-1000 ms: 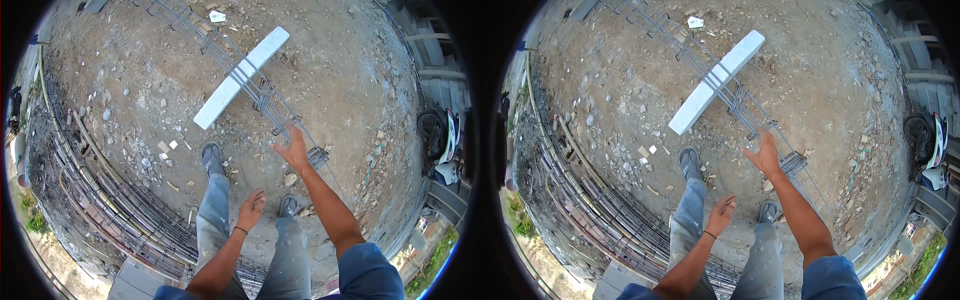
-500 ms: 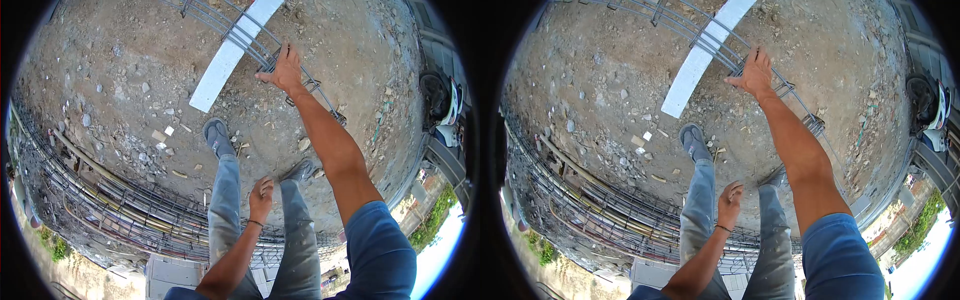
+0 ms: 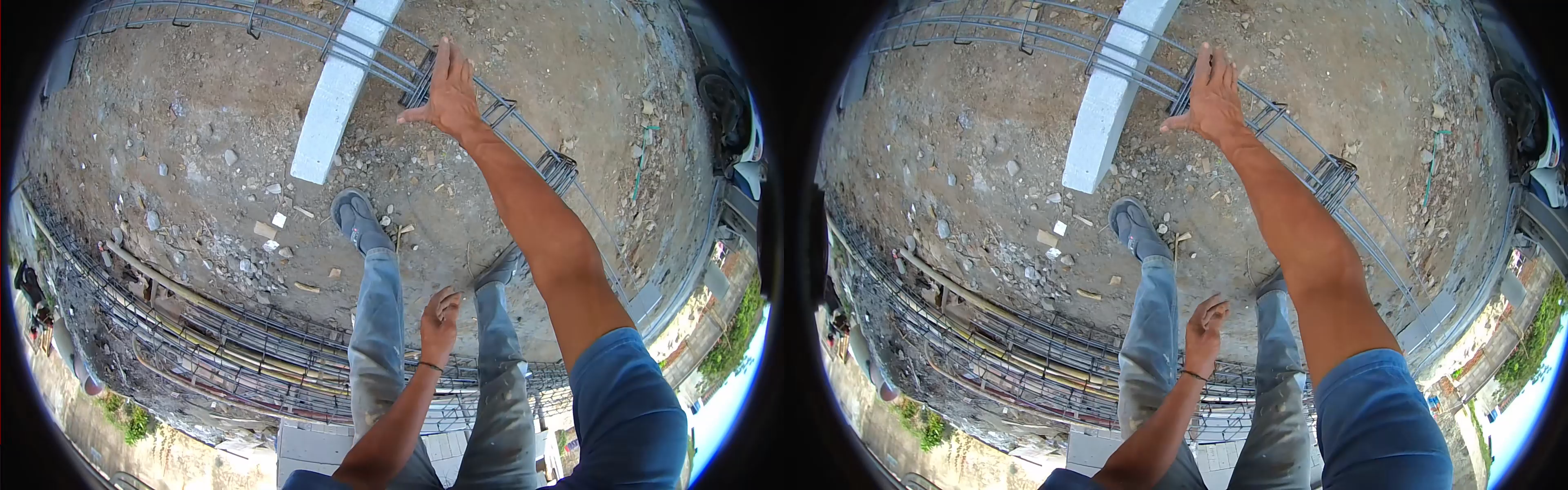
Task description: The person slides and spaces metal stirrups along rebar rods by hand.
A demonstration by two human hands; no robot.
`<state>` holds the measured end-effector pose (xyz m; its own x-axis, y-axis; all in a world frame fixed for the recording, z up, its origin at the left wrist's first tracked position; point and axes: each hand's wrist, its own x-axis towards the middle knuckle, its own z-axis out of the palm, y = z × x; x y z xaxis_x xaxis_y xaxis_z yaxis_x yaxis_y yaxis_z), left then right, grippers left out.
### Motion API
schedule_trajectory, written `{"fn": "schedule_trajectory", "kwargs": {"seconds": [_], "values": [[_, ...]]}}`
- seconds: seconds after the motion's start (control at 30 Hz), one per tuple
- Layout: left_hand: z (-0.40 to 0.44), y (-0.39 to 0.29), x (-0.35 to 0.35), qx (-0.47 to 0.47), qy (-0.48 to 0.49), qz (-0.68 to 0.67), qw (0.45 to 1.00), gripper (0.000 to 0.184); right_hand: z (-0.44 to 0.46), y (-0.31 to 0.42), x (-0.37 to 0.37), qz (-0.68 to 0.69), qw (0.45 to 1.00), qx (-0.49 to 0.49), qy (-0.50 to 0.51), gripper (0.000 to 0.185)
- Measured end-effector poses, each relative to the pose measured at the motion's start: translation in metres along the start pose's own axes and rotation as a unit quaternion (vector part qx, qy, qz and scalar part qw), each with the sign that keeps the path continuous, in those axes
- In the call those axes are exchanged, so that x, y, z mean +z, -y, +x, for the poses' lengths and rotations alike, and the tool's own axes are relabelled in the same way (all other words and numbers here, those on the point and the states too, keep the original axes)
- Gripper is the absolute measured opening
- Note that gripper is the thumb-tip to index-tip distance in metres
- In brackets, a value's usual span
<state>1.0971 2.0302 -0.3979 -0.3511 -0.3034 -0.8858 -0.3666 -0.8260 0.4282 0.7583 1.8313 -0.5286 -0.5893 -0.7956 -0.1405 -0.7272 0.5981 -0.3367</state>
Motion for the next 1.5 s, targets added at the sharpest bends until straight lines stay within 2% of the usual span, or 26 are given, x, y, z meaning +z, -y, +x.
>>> {"fn": "schedule_trajectory", "kwargs": {"seconds": [0.2,0.27,0.37,0.67,0.8,0.97,1.07,1.3,1.5], "values": [[-0.001,0.009,0.004,-0.023,0.008,0.006,1.0,0.037,-0.007,-0.012,0.003,-0.005,1.0,0.001,0.002,0.158],[-0.001,0.012,0.002,-0.024,0.015,0.009,1.0,0.038,-0.007,-0.017,0.004,-0.011,0.999,-0.028,-0.029,0.155],[-0.003,0.008,0.004,-0.028,0.011,0.034,0.999,0.038,-0.005,-0.018,0.001,-0.023,0.999,-0.045,-0.012,0.154],[0.0,0.001,0.006,-0.038,0.016,0.013,0.999,0.042,-0.011,-0.014,-0.003,-0.028,0.998,-0.033,-0.039,0.153],[0.001,-0.001,0.007,-0.041,0.003,-0.002,0.999,0.036,-0.022,-0.022,-0.005,-0.033,0.998,-0.034,-0.035,0.15],[0.002,-0.005,0.01,-0.048,0.0,0.004,0.999,0.037,-0.057,-0.048,-0.022,-0.07,0.997,0.03,0.018,0.143],[0.0,-0.003,0.014,-0.056,0.004,0.014,0.998,0.045,-0.08,-0.069,-0.032,-0.077,0.995,0.037,0.055,0.141],[0.002,-0.003,0.017,-0.054,0.009,0.025,0.998,0.046,-0.13,-0.113,-0.051,-0.104,0.988,0.066,0.097,0.142],[0.002,-0.002,0.016,-0.06,0.011,0.017,0.998,0.046,-0.201,-0.171,-0.077,-0.132,0.966,0.138,0.176,0.145]]}}
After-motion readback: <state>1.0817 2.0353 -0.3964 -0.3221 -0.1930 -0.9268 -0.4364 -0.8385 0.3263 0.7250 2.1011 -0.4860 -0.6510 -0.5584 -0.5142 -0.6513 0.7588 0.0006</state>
